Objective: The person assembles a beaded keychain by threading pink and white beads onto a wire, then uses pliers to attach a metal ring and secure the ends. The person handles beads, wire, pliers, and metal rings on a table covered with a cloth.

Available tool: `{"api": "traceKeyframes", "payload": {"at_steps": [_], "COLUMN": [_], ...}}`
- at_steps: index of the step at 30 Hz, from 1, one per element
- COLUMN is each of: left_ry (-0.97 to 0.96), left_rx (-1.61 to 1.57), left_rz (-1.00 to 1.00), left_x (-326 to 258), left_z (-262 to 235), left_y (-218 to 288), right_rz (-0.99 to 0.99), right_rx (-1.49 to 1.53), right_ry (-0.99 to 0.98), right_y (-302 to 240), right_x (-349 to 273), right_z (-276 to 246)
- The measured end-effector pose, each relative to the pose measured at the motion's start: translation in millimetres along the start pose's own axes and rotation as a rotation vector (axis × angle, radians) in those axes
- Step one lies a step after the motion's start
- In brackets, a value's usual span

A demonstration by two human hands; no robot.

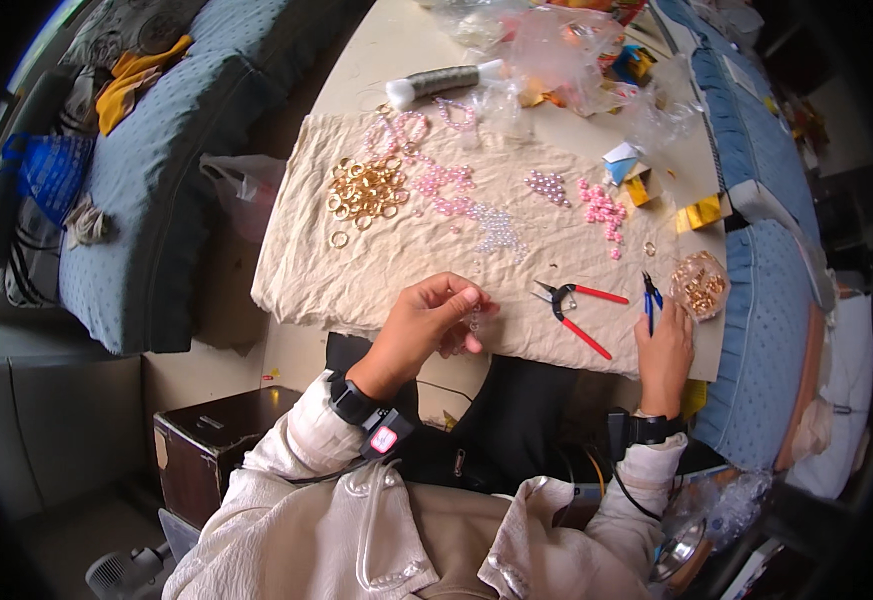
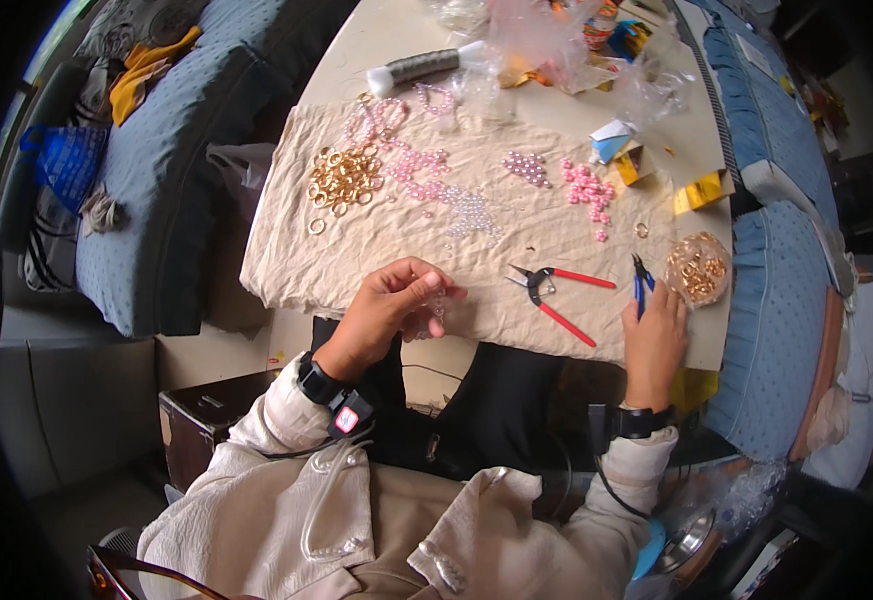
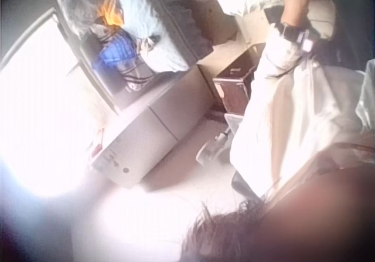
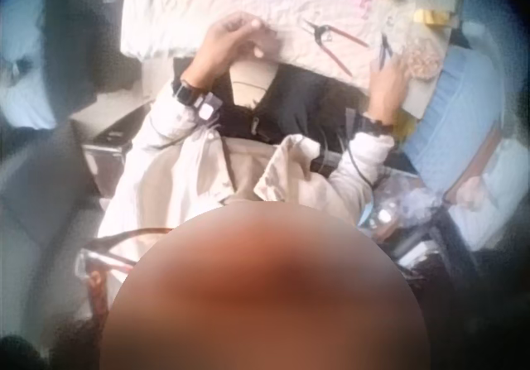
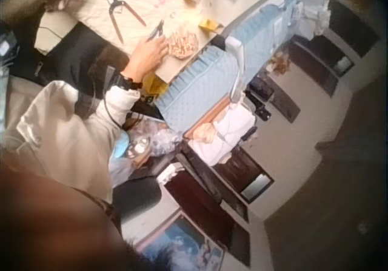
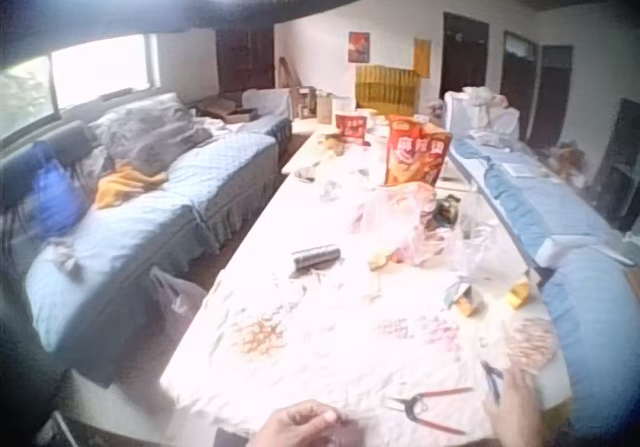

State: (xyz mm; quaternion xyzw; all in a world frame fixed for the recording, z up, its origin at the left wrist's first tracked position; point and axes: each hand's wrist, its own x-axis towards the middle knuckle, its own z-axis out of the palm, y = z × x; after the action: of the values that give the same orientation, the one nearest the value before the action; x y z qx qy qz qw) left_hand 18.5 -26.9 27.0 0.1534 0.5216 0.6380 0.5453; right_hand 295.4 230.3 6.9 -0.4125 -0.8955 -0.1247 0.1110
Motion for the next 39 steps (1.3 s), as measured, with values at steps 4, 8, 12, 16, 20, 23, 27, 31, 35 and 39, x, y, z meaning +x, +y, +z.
{"api": "traceKeyframes", "payload": {"at_steps": [4, 8, 12, 16, 20, 23, 27, 31, 35, 39], "left_ry": [0.023, 0.022, 0.022, 0.055, 0.067, 0.136, 0.113, 0.188, 0.159, 0.105], "left_rx": [-0.08, -0.24, -0.327, -0.388, -0.445, -0.414, -0.388, -0.394, -0.364, -0.361], "left_rz": [-0.039, -0.069, -0.04, -0.004, -0.005, -0.03, 0.004, 0.056, 0.059, -0.003], "left_x": [3, 7, 11, 9, 2, 4, 10, 9, 7, 5], "left_z": [-5, -11, -13, -16, -24, -27, -19, -16, -24, -25], "left_y": [-6, -12, -13, -9, -5, -7, -15, -18, -15, -14], "right_rz": [-0.01, 0.146, 0.024, -0.34, -0.454, -0.43, -0.45, -0.438, -0.383, -0.387], "right_rx": [-0.084, 0.457, 1.119, 0.948, 0.689, 0.731, 1.093, 1.178, 1.275, 1.192], "right_ry": [-0.016, -0.052, -0.313, -0.294, -0.01, 0.051, -0.117, -0.141, -0.218, -0.153], "right_y": [13, 7, -37, -102, -149, -164, -190, -207, -211, -209], "right_x": [11, 16, 11, 27, 34, 26, 13, 19, 20, 20], "right_z": [0, -33, -69, -63, -53, -61, -72, -76, -76, -72]}}
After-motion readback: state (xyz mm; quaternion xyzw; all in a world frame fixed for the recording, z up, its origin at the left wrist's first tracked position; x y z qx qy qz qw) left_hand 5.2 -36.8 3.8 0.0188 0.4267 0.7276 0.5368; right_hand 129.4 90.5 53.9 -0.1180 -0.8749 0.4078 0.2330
